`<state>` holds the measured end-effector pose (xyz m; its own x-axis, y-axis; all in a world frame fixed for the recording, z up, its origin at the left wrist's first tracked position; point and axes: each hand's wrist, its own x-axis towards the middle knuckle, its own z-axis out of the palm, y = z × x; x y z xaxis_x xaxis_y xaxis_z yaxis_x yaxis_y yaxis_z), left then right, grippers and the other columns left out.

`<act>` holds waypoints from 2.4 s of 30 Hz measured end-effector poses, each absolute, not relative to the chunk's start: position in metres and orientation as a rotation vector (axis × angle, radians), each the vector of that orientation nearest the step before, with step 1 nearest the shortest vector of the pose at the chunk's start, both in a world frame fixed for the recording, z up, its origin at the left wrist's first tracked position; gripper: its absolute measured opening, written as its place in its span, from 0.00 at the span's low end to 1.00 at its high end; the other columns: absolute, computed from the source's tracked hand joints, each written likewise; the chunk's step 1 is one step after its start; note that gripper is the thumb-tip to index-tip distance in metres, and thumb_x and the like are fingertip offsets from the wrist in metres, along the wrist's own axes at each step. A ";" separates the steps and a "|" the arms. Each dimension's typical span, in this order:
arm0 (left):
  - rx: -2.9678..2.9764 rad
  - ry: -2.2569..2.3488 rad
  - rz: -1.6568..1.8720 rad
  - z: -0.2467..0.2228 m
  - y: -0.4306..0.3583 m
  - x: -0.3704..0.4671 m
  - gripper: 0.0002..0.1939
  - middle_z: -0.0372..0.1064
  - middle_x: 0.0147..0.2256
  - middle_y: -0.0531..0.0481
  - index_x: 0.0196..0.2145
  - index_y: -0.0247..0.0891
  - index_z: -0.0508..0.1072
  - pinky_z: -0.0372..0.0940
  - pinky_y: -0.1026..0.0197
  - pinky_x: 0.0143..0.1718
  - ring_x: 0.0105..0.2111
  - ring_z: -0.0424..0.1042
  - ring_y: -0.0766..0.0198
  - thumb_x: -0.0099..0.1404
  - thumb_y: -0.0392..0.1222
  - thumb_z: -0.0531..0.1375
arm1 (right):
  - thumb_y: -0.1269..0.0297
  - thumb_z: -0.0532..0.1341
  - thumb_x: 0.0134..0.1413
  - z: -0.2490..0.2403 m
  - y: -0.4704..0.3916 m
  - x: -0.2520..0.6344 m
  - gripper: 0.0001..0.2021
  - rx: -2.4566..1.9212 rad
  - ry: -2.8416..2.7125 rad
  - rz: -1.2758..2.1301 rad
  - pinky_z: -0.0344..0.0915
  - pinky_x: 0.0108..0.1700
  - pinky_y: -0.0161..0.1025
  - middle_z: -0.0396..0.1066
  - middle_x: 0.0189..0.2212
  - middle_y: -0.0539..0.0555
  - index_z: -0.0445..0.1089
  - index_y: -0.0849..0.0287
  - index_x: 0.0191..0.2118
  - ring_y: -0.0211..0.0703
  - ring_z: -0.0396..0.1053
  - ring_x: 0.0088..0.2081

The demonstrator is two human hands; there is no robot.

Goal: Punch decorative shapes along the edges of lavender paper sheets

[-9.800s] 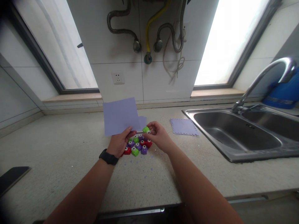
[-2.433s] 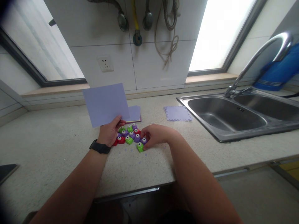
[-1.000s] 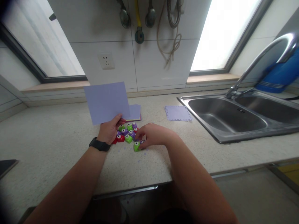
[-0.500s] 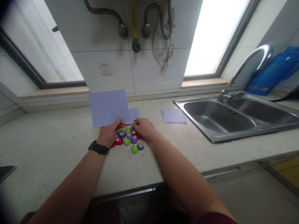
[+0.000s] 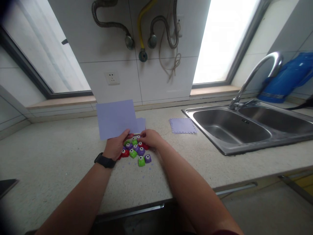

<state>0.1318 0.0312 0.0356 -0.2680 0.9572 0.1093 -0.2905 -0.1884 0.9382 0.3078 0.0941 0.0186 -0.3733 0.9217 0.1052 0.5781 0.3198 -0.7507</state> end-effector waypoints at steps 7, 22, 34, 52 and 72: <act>0.875 0.914 1.792 0.044 0.031 0.134 0.20 0.79 0.48 0.50 0.45 0.42 0.77 0.76 0.55 0.49 0.46 0.79 0.58 0.54 0.37 0.72 | 0.62 0.61 0.65 0.034 0.091 0.313 0.12 -1.198 -1.718 1.049 0.71 0.36 0.37 0.78 0.35 0.55 0.70 0.58 0.51 0.41 0.77 0.33; 0.879 0.845 1.803 0.041 0.032 0.138 0.19 0.80 0.44 0.49 0.44 0.41 0.76 0.74 0.53 0.51 0.49 0.78 0.57 0.54 0.38 0.72 | 0.50 0.69 0.52 0.049 0.065 0.300 0.18 -0.731 -1.216 1.396 0.62 0.30 0.36 0.68 0.28 0.46 0.66 0.55 0.40 0.36 0.68 0.28; 1.015 1.163 1.657 0.035 0.026 0.139 0.17 0.81 0.41 0.48 0.43 0.43 0.80 0.73 0.57 0.43 0.35 0.81 0.59 0.57 0.50 0.71 | 0.51 0.68 0.52 0.051 0.052 0.290 0.15 -0.750 -1.367 1.382 0.56 0.26 0.36 0.63 0.23 0.44 0.71 0.57 0.36 0.35 0.60 0.22; 1.016 0.621 1.413 0.084 0.007 0.081 0.41 0.75 0.52 0.38 0.52 0.43 0.76 0.70 0.45 0.50 0.56 0.71 0.41 0.48 0.72 0.67 | 0.58 0.63 0.56 0.063 0.064 0.350 0.09 -0.966 -1.735 0.950 0.62 0.32 0.38 0.69 0.23 0.47 0.76 0.58 0.35 0.38 0.65 0.26; 1.287 1.074 0.605 0.100 -0.024 0.023 0.20 0.80 0.40 0.42 0.50 0.41 0.79 0.73 0.57 0.35 0.34 0.78 0.56 0.60 0.47 0.70 | 0.64 0.63 0.58 0.064 0.054 0.339 0.06 -0.824 -2.050 1.145 0.64 0.41 0.39 0.75 0.32 0.50 0.76 0.58 0.34 0.41 0.70 0.35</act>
